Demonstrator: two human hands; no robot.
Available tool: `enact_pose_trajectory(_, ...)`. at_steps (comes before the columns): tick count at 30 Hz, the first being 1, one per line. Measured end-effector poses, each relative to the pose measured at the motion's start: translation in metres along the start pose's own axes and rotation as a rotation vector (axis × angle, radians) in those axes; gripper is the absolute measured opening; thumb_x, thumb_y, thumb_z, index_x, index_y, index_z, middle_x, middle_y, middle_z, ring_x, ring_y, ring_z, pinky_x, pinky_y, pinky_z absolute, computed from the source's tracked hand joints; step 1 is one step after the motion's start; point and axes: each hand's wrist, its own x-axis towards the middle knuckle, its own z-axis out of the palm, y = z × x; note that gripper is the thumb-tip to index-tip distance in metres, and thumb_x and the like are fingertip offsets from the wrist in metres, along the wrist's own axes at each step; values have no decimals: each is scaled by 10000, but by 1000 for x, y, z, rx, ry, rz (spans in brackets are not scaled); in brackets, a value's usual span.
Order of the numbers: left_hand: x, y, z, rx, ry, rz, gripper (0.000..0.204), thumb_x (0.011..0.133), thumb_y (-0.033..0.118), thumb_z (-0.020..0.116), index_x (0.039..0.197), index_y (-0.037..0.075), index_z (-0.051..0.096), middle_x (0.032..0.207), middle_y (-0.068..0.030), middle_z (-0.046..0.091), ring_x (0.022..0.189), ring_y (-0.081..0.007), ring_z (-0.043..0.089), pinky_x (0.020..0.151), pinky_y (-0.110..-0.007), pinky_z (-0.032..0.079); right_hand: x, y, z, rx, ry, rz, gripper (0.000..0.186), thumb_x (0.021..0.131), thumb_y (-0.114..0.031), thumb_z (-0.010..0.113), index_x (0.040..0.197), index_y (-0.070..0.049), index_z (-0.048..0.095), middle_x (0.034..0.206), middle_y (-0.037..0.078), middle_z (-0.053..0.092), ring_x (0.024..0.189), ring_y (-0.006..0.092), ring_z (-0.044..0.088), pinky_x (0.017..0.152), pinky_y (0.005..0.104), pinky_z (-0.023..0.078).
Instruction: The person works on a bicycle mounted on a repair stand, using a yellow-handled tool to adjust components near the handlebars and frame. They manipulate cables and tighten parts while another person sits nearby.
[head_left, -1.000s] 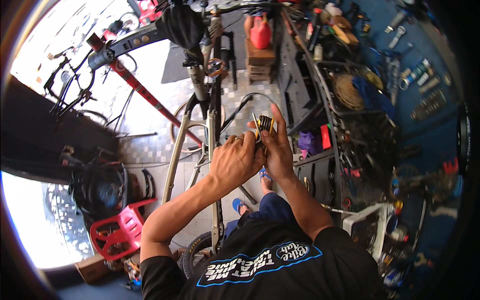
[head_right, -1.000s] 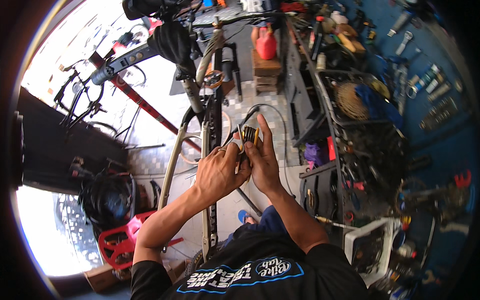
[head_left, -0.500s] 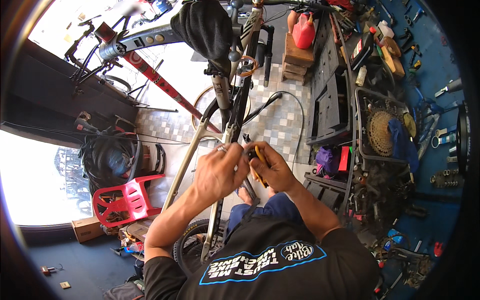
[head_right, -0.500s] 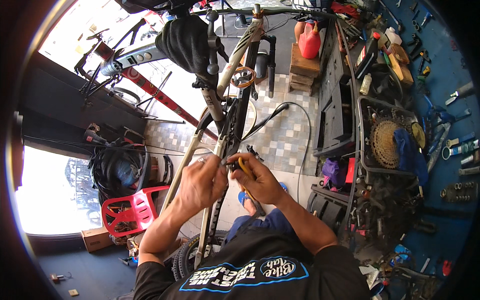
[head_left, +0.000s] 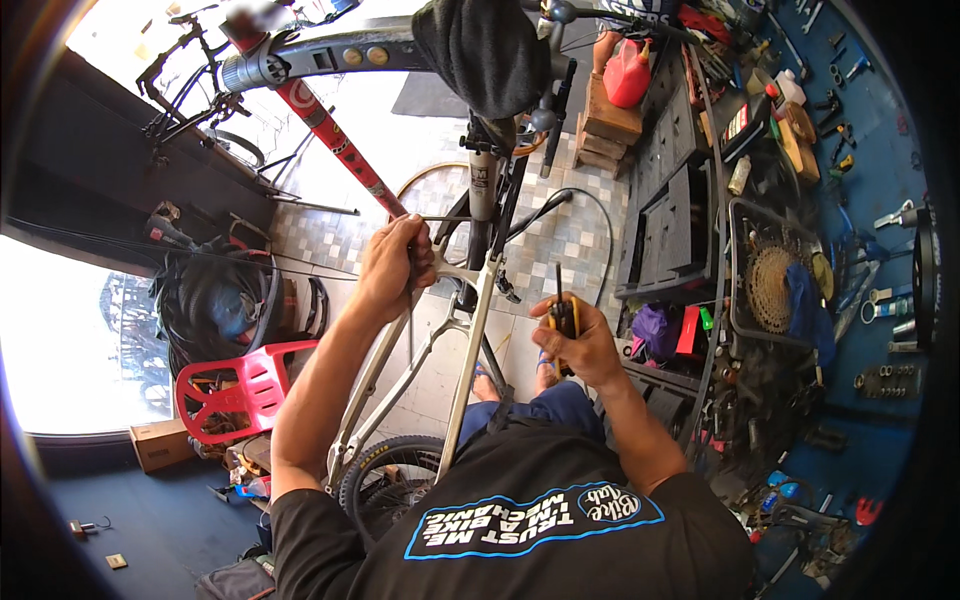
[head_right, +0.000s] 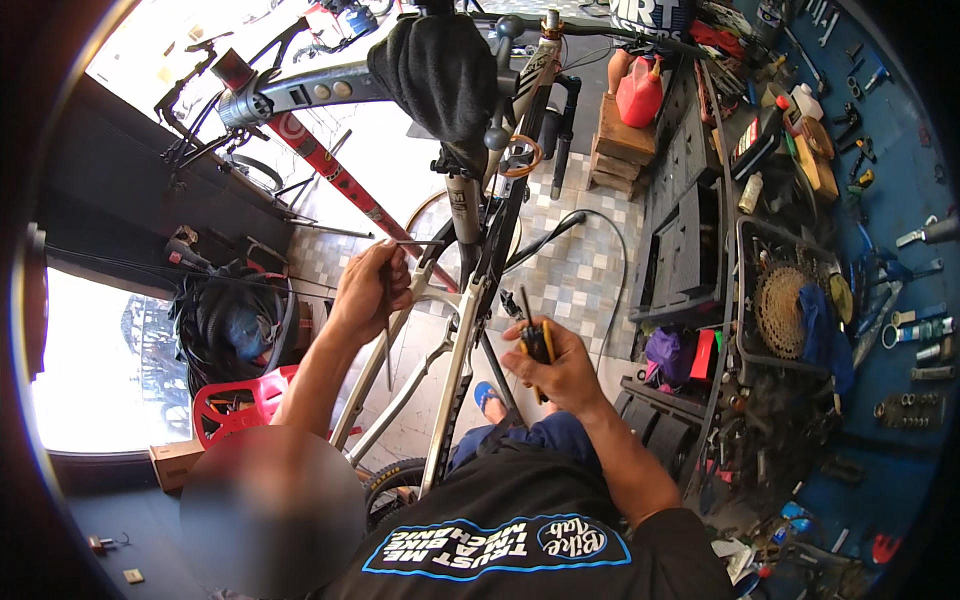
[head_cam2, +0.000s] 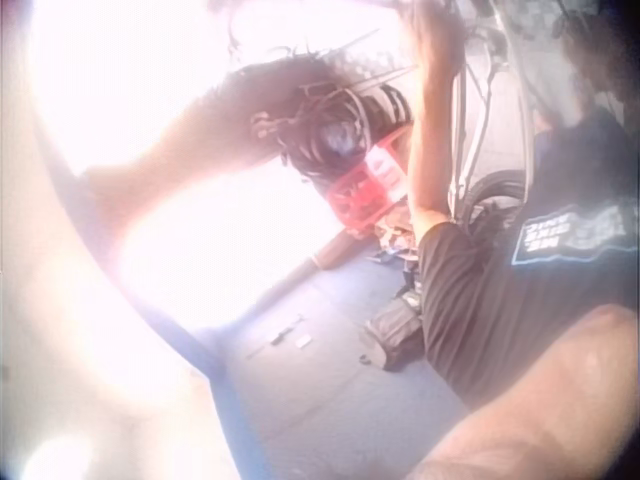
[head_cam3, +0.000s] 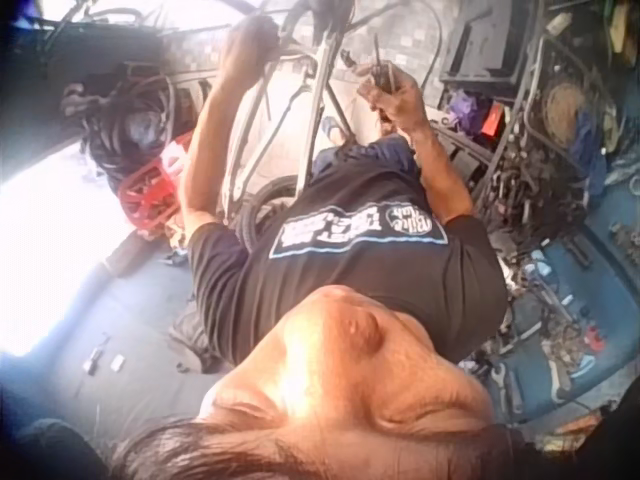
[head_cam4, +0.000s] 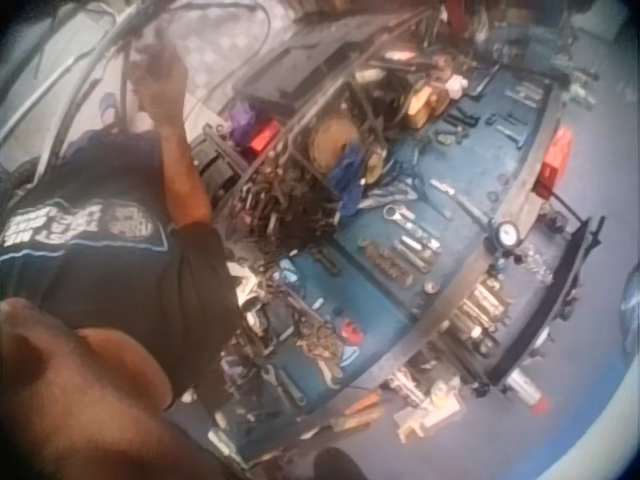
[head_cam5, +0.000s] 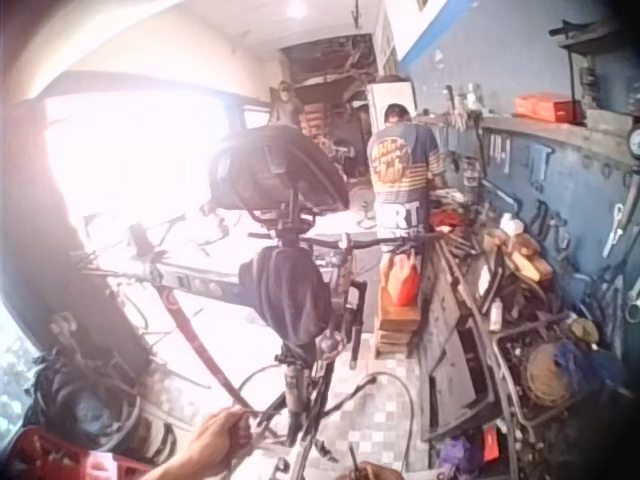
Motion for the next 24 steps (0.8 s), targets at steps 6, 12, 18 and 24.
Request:
enact_pose_trajectory(6, 9, -33, 26, -395, 39, 15, 258, 1110, 267, 518, 901, 116, 516, 771, 7, 471, 697, -133, 470, 637, -300, 425, 24, -1, 72, -369, 7, -226, 233, 923, -59, 837, 1056, -71, 646, 860, -45, 660, 706, 10, 569, 637, 223, 494)
enact_pose_trajectory(12, 4, -24, 7, 727, 135, 422, 312, 1147, 283, 458, 1151, 15, 618, 802, -72, 529, 751, -249, 552, 705, -404, 476, 36, -14, 86, -205, -28, -110, 222, 917, -22, 797, 1075, -57, 645, 863, -27, 674, 760, 29, 625, 689, 239, 532)
enact_pose_trajectory(18, -27, 2, 8, 1579, -80, 941, 492, 951, 36, 638, 1440, 64, 588, 1037, -175, 625, 1000, -358, 649, 812, -456, 575, 63, -52, 57, 9, -166, 135, 158, 938, -48, 764, 1063, -41, 668, 811, 58, 705, 673, 109, 671, 581, 260, 548)
enact_pose_trajectory(24, 15, -10, 4, 1534, -12, 1025, 153, 1023, 179, 645, 999, 33, 610, 917, -152, 664, 918, -352, 678, 727, -453, 563, 83, -74, 64, 81, -138, 117, 197, 974, -137, 770, 1110, -55, 653, 800, 72, 697, 619, 115, 649, 552, 280, 552)
